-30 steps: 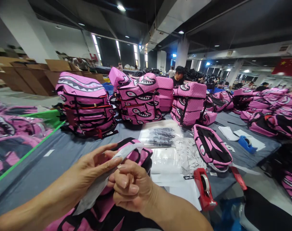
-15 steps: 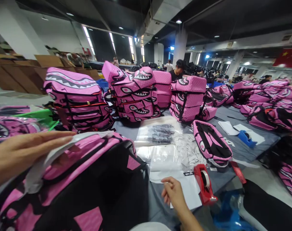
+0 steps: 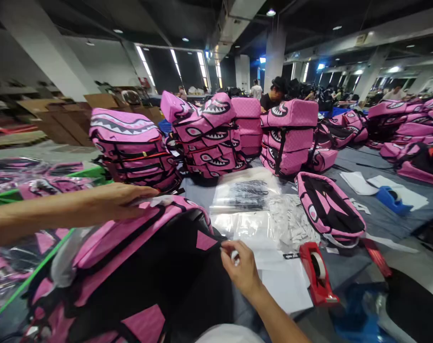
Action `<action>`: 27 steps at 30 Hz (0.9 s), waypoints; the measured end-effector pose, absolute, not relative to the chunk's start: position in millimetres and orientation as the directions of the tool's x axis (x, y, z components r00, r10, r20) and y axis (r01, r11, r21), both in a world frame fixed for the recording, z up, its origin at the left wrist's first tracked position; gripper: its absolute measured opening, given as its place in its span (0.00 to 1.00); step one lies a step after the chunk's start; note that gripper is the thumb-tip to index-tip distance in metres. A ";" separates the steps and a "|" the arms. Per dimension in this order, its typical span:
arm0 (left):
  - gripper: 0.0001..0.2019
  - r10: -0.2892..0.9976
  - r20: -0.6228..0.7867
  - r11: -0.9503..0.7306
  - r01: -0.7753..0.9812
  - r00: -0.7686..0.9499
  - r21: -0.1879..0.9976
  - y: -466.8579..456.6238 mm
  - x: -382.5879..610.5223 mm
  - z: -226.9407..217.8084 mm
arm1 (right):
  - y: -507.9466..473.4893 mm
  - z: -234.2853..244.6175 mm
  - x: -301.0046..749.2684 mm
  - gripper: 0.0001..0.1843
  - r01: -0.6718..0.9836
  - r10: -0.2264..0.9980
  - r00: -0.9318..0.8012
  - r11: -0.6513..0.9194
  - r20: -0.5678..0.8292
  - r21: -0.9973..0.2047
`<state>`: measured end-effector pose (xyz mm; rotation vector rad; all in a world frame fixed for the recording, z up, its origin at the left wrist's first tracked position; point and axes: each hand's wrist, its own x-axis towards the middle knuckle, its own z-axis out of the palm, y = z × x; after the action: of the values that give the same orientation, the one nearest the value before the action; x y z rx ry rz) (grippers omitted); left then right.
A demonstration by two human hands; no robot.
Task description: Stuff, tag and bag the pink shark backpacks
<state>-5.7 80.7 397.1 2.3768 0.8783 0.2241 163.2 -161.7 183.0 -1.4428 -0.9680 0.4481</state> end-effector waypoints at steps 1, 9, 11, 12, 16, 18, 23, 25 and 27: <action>0.11 0.548 -0.036 -0.766 0.519 0.836 0.378 80.8 -7.1 398.5 | -139.2 202.3 165.4 0.12 0.362 0.750 0.520 0.241 0.409 -0.901; 0.10 0.494 0.025 -0.870 0.494 0.869 0.016 62.7 4.9 400.2 | 31.6 287.7 177.7 0.23 0.100 0.833 -0.099 0.552 0.544 -0.828; 0.08 0.506 0.101 -0.863 0.504 0.857 0.044 62.5 1.7 397.9 | 43.6 282.9 176.2 0.20 0.079 0.840 -0.119 0.539 0.529 -0.838; 0.07 0.509 0.128 -0.860 0.507 0.851 0.049 63.1 -0.2 396.8 | 44.7 279.4 175.2 0.19 0.097 0.843 -0.083 0.538 0.532 -0.837; 0.12 0.523 0.114 -0.852 0.517 0.845 0.078 65.1 -2.9 394.8 | 32.6 268.4 172.6 0.13 0.325 0.758 0.141 0.572 0.637 -0.753; 0.15 0.524 0.085 -0.851 0.516 0.848 0.102 64.1 -0.3 395.0 | 23.4 266.6 174.1 0.11 0.494 0.659 0.143 0.599 0.738 -0.630; 0.15 0.473 0.099 -0.879 0.462 0.875 0.115 57.9 8.0 392.9 | -1.2 269.9 181.4 0.12 0.841 0.491 -0.094 0.504 0.866 -0.194; 0.16 0.437 0.145 -0.898 0.420 0.888 0.133 55.0 10.1 390.2 | -10.3 272.1 183.2 0.11 0.900 0.460 -0.150 0.429 0.875 -0.071; 0.16 0.411 0.188 -0.909 0.386 0.892 0.155 51.3 11.7 388.1 | -17.4 272.8 184.5 0.11 0.919 0.421 -0.193 0.395 0.886 0.012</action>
<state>11.7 51.3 388.1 2.9451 0.6224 0.3292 184.5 -17.4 272.8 -1.1674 -1.7868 -0.7219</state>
